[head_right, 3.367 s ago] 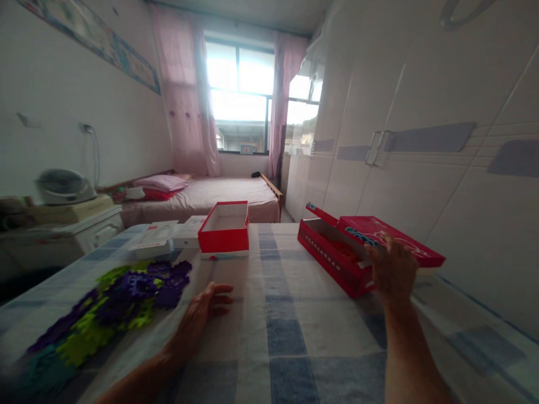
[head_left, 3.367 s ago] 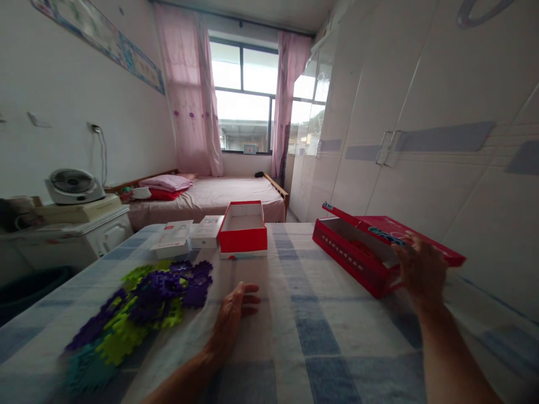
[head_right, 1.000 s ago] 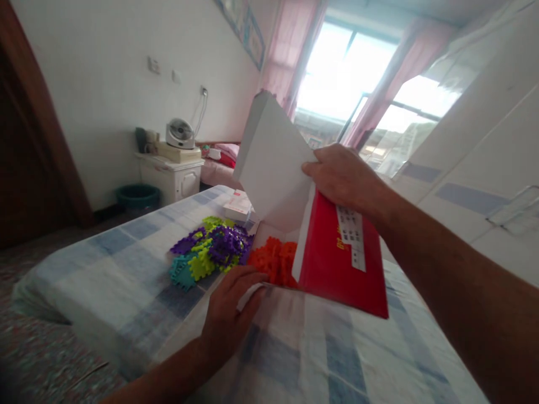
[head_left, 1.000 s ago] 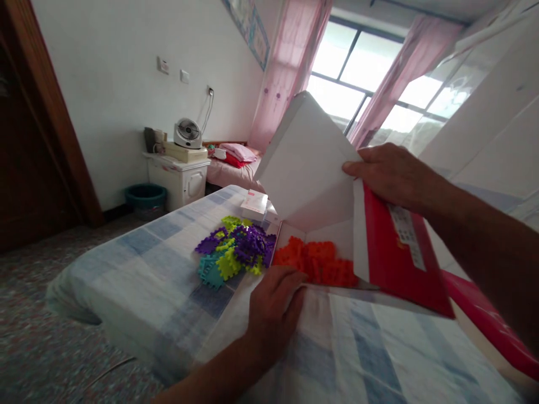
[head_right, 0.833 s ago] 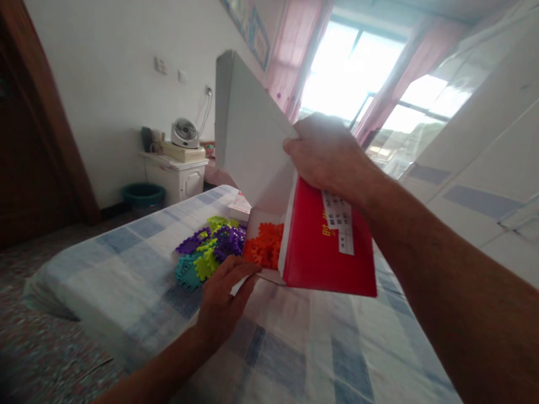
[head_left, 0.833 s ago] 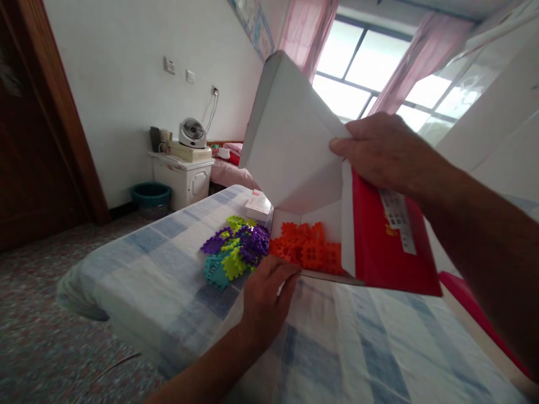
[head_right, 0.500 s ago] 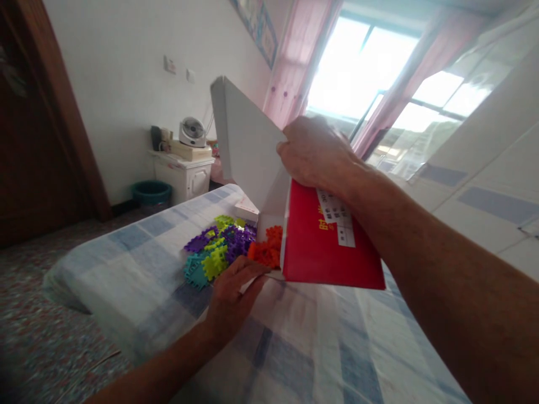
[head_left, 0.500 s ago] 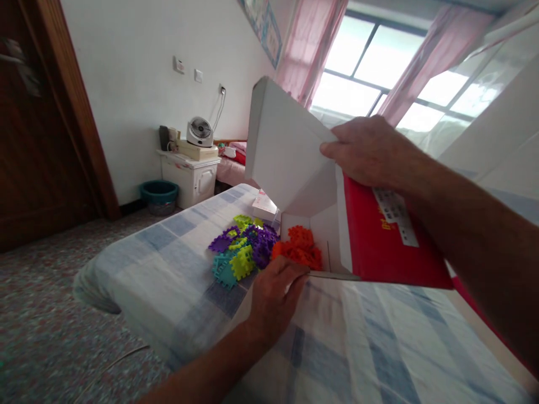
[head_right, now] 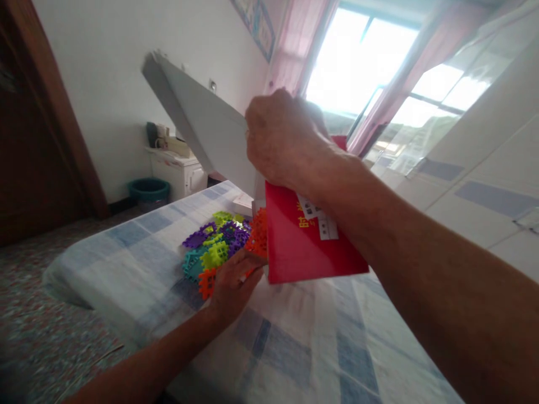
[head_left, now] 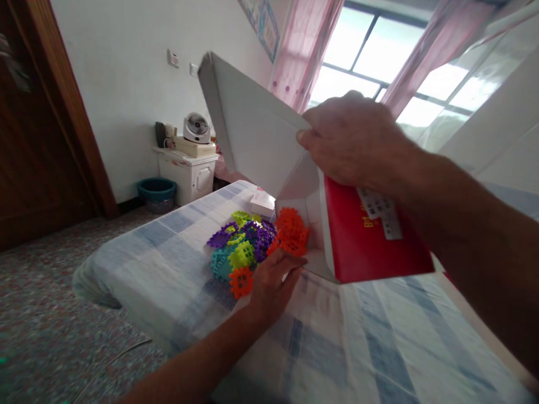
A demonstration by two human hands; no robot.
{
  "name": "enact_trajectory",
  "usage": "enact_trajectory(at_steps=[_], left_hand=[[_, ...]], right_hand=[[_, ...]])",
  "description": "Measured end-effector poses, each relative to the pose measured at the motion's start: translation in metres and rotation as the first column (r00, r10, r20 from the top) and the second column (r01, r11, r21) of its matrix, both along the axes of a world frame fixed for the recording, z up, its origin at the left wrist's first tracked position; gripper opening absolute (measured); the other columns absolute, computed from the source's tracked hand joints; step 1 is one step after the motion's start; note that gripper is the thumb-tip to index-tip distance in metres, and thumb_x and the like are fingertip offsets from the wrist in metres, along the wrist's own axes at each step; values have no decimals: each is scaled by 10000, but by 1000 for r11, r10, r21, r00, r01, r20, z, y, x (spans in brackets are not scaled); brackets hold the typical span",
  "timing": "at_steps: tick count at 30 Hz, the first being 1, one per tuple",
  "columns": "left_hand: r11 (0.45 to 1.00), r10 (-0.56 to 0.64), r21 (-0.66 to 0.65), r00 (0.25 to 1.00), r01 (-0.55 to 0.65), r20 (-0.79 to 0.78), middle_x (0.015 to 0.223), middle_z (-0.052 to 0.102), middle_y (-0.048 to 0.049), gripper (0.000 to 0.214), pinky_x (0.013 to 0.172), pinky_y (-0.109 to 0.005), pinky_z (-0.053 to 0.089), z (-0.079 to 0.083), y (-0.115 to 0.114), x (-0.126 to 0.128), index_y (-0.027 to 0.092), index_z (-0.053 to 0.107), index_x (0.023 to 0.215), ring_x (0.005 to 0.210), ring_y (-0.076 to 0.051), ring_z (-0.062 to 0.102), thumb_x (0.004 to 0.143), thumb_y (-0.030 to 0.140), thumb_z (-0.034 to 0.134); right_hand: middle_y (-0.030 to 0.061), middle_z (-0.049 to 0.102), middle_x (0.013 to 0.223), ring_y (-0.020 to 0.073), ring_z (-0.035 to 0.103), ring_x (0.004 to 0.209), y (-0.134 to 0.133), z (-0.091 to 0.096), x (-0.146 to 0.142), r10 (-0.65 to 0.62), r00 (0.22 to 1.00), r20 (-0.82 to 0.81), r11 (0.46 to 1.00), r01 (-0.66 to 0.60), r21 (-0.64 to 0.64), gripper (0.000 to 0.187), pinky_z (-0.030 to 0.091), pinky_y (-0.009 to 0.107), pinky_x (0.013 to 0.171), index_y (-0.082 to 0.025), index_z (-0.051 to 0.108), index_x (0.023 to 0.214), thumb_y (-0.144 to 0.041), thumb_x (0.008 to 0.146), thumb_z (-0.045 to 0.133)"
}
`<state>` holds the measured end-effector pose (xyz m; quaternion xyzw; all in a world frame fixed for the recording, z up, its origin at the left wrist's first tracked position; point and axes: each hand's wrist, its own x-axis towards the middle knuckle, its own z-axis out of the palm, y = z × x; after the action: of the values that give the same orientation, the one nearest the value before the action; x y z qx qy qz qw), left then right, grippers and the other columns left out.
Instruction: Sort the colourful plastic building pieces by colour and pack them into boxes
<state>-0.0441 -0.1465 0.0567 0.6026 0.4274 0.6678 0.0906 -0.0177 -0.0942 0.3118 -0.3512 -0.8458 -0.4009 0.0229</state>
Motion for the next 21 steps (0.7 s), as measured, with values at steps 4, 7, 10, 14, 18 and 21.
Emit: enact_trajectory(at_steps=[4,7,10,14,18,21], left_hand=[[997,-29,-69,1000,29,-6,828,637,-23,154,717,-241,489,-2,8,2,197,674,861,767,-127,610,835,130,538],[998,-36,-58,999,35,-14,824,632,-25,163,721,-244,491,-2,9,2,191,675,873,769,-128,607,836,123,531],[998,-59,-37,998,59,-20,832,626,-26,173,711,-236,488,-3,7,1,194,677,897,768,-125,601,843,132,525],[993,-70,-97,997,65,-40,826,627,-19,186,712,-242,488,-6,11,0,193,685,881,758,-124,596,823,100,536],[990,-48,-138,998,42,-41,839,628,-19,178,725,-250,488,-9,17,4,190,686,875,773,-130,600,821,100,543],[995,-75,-69,997,73,-30,852,632,-26,181,738,-244,490,-8,14,6,190,688,899,786,-129,605,830,112,540]], right_hand=[[119,648,900,252,590,861,10,-10,-3,-46,997,62,999,45,15,258,444,339,653,-176,644,884,-177,843,389],[136,649,918,269,595,862,5,-12,-3,15,1000,9,999,-16,34,302,449,348,641,-193,633,958,-254,869,351],[147,649,940,291,610,850,-7,-13,-5,129,991,-26,989,-126,78,318,457,362,623,-199,612,1025,-276,850,358],[152,652,953,297,620,864,-5,-18,-7,113,994,17,993,-113,44,317,461,361,633,-166,601,1040,-210,826,372],[153,649,953,279,619,855,-2,-22,-4,46,999,-12,999,-46,28,295,462,362,670,-164,605,1015,-230,842,376],[145,638,937,305,609,878,-16,-20,-4,77,997,-28,997,-77,7,301,461,393,674,-189,598,1025,-233,846,361]])
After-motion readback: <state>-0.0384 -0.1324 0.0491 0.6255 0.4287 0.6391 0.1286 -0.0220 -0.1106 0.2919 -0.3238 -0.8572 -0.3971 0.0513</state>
